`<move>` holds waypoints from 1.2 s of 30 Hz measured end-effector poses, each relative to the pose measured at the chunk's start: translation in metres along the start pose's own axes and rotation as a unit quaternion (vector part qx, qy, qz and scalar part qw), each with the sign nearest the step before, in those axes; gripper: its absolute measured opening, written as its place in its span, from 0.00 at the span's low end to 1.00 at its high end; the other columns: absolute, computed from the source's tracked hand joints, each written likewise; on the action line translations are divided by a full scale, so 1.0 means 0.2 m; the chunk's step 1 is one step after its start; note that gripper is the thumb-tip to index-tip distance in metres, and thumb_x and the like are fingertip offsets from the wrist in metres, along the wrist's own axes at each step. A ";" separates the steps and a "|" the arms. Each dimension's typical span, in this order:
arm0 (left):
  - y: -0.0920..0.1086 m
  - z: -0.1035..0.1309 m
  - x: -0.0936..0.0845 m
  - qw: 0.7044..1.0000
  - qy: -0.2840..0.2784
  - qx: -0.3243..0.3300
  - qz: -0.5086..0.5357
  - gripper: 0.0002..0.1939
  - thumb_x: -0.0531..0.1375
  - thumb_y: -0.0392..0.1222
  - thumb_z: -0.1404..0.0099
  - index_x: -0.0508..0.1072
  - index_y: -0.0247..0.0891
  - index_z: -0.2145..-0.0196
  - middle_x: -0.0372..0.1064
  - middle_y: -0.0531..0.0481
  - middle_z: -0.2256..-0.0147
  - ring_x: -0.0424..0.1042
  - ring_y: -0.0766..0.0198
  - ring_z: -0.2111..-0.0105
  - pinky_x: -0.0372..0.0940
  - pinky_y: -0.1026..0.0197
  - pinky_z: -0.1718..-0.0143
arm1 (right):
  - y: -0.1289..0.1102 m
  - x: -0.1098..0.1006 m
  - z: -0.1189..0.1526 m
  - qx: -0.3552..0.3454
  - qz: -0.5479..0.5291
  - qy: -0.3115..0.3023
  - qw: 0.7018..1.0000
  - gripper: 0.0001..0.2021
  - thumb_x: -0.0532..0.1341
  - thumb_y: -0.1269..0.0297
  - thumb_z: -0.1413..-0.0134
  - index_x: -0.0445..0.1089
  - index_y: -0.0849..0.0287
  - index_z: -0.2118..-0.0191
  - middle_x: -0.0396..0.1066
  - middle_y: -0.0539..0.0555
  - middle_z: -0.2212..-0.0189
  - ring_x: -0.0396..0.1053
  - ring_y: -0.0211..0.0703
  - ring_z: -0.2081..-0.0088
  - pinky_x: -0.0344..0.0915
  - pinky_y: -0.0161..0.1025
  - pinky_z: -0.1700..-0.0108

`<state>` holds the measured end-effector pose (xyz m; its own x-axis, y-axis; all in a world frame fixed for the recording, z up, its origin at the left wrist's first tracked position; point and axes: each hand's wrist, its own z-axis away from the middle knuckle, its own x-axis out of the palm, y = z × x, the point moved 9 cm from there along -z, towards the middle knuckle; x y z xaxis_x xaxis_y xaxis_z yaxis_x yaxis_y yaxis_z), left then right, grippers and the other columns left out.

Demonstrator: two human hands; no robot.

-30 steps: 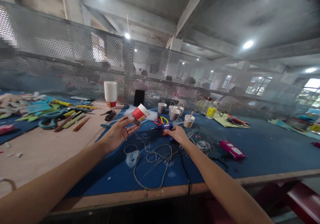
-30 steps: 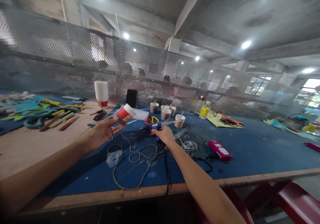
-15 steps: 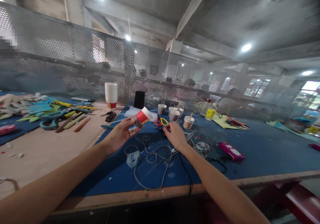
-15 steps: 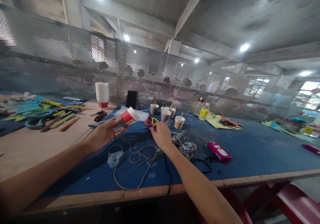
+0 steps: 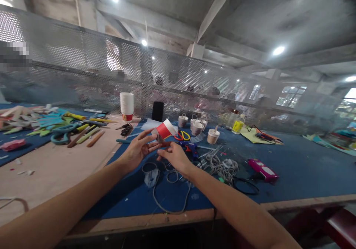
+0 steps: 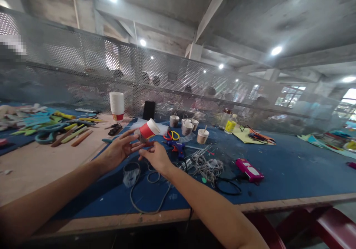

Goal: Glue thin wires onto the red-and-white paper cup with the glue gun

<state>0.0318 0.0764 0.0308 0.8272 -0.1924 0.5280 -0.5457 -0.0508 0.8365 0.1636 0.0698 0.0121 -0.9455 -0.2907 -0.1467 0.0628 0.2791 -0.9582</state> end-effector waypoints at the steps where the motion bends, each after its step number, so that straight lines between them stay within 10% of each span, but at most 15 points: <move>1: 0.00 0.00 0.00 1.000 0.000 -0.001 -0.004 0.19 0.68 0.29 0.40 0.75 0.37 0.51 0.82 0.43 0.60 0.83 0.59 0.66 0.77 0.59 0.57 | -0.01 -0.02 0.01 -0.004 0.019 0.005 1.000 0.16 0.68 0.58 0.45 0.70 0.62 0.54 0.76 0.50 0.74 0.76 0.42 0.69 0.69 0.40 0.58; 36: -0.01 0.00 0.01 1.000 0.003 -0.020 0.016 0.12 0.65 0.32 0.39 0.76 0.35 0.56 0.82 0.40 0.60 0.83 0.54 0.63 0.78 0.56 0.59 | -0.09 -0.11 0.03 -0.066 0.003 0.073 0.995 0.11 0.61 0.58 0.40 0.68 0.56 0.72 0.67 0.45 0.82 0.70 0.40 0.74 0.67 0.38 0.63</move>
<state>0.0338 0.0766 0.0299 0.8102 -0.1880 0.5552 -0.5661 -0.0053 0.8243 0.1862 0.0655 0.0302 -0.9824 -0.1549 -0.1048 0.0345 0.4006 -0.9156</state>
